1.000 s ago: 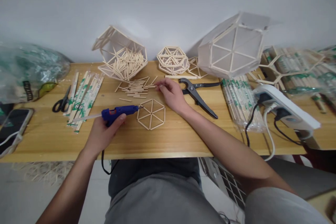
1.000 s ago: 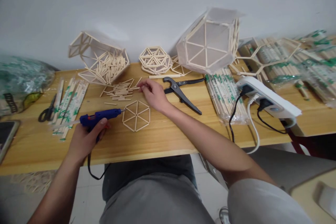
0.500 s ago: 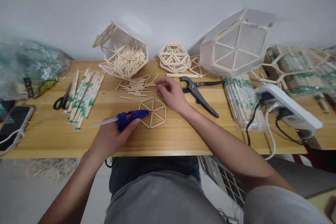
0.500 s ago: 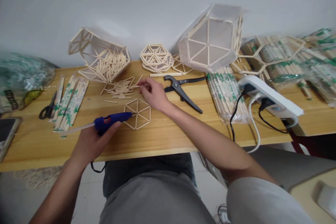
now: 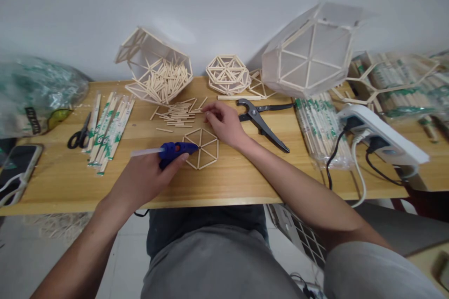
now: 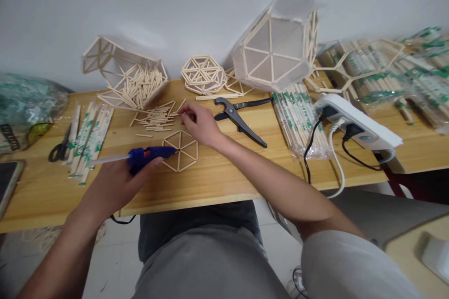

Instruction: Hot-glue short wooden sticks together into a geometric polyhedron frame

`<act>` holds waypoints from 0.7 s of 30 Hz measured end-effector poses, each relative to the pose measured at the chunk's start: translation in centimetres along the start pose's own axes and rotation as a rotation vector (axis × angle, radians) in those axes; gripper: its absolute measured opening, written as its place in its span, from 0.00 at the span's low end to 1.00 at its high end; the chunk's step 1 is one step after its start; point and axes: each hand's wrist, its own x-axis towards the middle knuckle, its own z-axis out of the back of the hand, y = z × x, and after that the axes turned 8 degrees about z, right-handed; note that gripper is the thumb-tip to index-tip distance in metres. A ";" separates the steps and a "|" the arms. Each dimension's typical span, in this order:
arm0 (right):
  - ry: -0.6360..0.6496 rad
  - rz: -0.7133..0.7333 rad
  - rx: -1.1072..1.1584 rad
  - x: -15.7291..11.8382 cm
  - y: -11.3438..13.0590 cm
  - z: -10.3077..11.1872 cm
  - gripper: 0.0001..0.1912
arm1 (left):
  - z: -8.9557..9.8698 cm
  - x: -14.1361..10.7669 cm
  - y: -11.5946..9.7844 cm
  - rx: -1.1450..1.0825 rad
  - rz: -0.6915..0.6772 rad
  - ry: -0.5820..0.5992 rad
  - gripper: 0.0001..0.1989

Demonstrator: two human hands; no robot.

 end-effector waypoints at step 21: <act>-0.008 -0.016 0.013 0.0 0.4 -0.1 0.08 | 1.5 1.7 0.6 -0.174 -0.031 0.024 0.25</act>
